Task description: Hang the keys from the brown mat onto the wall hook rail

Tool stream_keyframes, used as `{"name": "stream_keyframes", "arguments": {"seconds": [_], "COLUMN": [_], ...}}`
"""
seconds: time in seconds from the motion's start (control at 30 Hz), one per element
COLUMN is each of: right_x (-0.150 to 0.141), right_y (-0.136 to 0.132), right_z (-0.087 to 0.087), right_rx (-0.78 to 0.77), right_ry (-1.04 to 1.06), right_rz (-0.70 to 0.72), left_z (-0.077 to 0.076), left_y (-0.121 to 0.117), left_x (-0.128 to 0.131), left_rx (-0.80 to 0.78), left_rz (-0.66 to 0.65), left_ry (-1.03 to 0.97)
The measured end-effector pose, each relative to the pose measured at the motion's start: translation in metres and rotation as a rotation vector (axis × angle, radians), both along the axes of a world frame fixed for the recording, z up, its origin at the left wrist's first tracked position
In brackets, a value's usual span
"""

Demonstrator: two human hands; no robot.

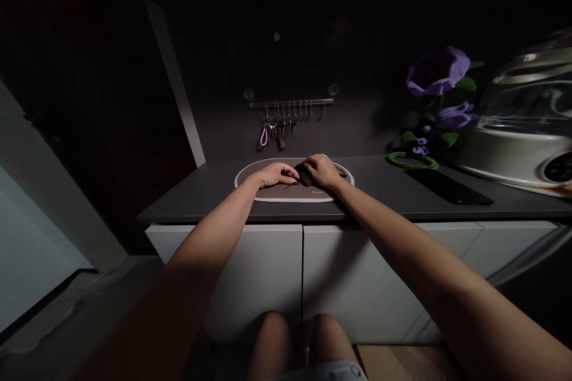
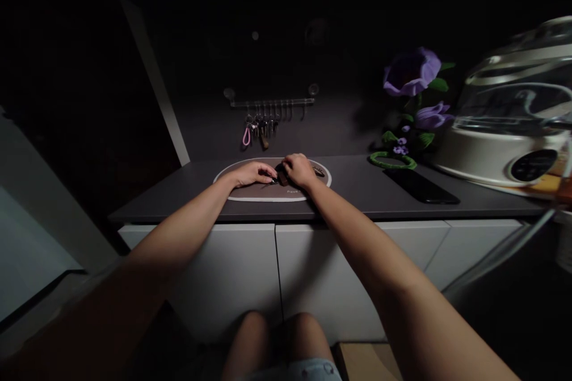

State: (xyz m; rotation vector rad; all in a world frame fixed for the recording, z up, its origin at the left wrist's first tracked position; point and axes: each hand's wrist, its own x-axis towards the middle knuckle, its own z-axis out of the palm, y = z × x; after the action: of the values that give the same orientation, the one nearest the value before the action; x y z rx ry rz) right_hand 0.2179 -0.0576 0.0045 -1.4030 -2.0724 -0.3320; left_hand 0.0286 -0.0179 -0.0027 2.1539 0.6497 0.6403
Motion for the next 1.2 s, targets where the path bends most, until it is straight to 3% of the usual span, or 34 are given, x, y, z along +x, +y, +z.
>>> {"name": "stream_keyframes", "arguments": {"seconds": [0.2, 0.57, 0.97, 1.2], "right_x": [0.000, 0.000, -0.003, -0.008], "right_y": [0.006, 0.010, 0.008, 0.004], "right_z": [-0.002, -0.002, 0.001, 0.004], "right_rx": [0.020, 0.012, 0.006, -0.008], "right_ry": [0.010, 0.031, 0.028, 0.105], "right_rz": [-0.003, 0.028, 0.084, 0.134], "left_z": [-0.004, -0.006, 0.000, 0.005], "left_y": [0.005, 0.007, 0.005, 0.003], "left_x": [0.002, 0.003, 0.006, 0.007], "left_rx": [0.020, -0.105, -0.377, -0.496], "left_rz": [0.059, 0.173, 0.293, 0.257], "left_ry": [-0.059, -0.264, -0.493, -0.696]}}
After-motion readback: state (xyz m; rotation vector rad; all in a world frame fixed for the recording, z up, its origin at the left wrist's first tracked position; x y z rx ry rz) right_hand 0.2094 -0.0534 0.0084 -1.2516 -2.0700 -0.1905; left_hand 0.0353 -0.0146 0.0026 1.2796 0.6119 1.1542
